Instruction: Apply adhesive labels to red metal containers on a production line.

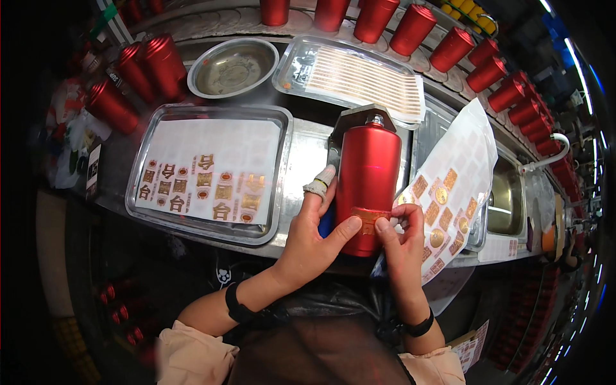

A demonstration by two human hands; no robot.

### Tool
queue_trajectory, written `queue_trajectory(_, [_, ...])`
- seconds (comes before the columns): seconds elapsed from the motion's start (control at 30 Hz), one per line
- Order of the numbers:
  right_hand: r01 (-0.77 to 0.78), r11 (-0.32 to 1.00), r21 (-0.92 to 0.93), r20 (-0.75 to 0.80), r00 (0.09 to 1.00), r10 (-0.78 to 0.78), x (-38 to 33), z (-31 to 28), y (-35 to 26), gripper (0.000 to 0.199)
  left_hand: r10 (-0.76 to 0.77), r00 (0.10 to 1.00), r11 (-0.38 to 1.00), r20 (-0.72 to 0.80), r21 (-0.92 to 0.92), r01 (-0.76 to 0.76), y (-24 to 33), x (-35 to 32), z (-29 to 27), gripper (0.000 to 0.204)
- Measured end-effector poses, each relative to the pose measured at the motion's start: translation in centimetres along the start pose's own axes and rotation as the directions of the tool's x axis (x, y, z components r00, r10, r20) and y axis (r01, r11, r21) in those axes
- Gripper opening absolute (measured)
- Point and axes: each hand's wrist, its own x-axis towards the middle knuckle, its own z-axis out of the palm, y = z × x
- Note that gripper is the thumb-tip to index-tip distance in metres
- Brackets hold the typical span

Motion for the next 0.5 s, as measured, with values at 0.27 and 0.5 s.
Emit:
queue_trajectory(0.27, [0.015, 1.0, 0.01, 0.005, 1.0, -0.016, -0.05, -0.05, 0.16, 0.034, 0.049, 0.999, 0.994, 0.014, 0.099, -0.05, 0.09, -0.17, 0.08, 0.081])
queue_trajectory(0.5, [0.033, 0.999, -0.02, 0.01, 0.999, -0.033, -0.07, -0.17, 0.38, 0.031, 0.05, 0.999, 0.992, 0.021, 0.118, -0.052, -0.05, -0.1, -0.07, 0.083])
